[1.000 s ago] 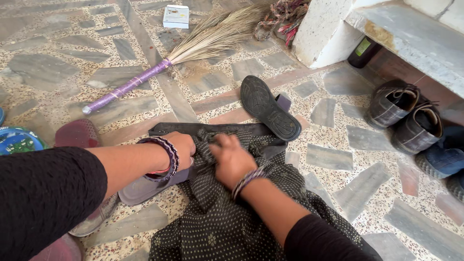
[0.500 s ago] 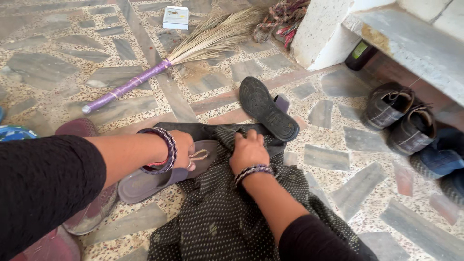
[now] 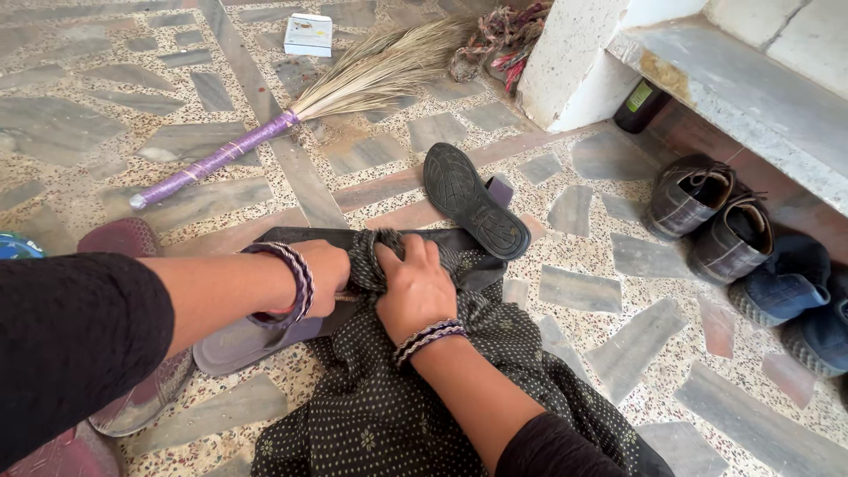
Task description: The person cleans a pair of white sneakers and two pairs of sandals using a dark patterned cloth. They wipe the sneakers and place them on a shelf, then wipe the sandals and place them on the same shelf.
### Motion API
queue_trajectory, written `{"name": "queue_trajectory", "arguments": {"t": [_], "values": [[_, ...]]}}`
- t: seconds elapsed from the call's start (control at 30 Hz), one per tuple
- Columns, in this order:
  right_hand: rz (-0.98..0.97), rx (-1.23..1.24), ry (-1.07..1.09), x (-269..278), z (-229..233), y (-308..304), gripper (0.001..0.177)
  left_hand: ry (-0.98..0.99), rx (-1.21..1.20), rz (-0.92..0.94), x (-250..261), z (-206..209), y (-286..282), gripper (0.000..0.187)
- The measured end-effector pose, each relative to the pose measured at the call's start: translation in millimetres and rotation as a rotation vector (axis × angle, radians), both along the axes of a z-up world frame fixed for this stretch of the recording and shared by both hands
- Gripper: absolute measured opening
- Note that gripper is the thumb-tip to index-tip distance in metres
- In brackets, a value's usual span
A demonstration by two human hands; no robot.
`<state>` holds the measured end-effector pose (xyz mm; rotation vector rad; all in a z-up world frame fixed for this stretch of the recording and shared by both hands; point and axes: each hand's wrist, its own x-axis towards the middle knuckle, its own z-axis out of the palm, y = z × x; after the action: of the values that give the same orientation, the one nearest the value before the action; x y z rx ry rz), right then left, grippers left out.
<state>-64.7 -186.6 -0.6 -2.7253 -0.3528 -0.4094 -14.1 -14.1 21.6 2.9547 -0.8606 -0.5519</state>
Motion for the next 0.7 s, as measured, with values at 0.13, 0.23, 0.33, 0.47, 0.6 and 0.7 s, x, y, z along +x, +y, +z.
{"name": "queue_trajectory", "arguments": {"t": [0.13,0.23,0.33,0.47,0.6,0.7], "values": [[0.035,0.018,0.046,0.8,-1.4,2.3,0.054,-0.098,0.217,-0.192,4.6,30.4,-0.5,0.013],[0.243,-0.023,0.320,-2.5,-0.8,2.2,0.051,-0.232,0.226,-0.373,11.4,28.8,6.5,0.017],[0.310,-0.085,0.451,-6.0,12.6,3.0,0.045,-0.279,0.051,-0.322,15.2,8.5,14.5,0.030],[0.006,0.034,0.454,9.1,30.4,13.3,0.044,-0.317,-0.203,0.005,20.7,-19.3,17.7,0.064],[-0.018,0.135,0.167,20.1,10.3,23.1,0.048,-0.162,-0.150,0.394,37.1,-37.0,10.6,0.055],[0.146,0.063,0.211,22.5,-15.3,28.0,0.054,-0.077,0.002,0.379,58.5,-48.0,9.7,0.041]]}}
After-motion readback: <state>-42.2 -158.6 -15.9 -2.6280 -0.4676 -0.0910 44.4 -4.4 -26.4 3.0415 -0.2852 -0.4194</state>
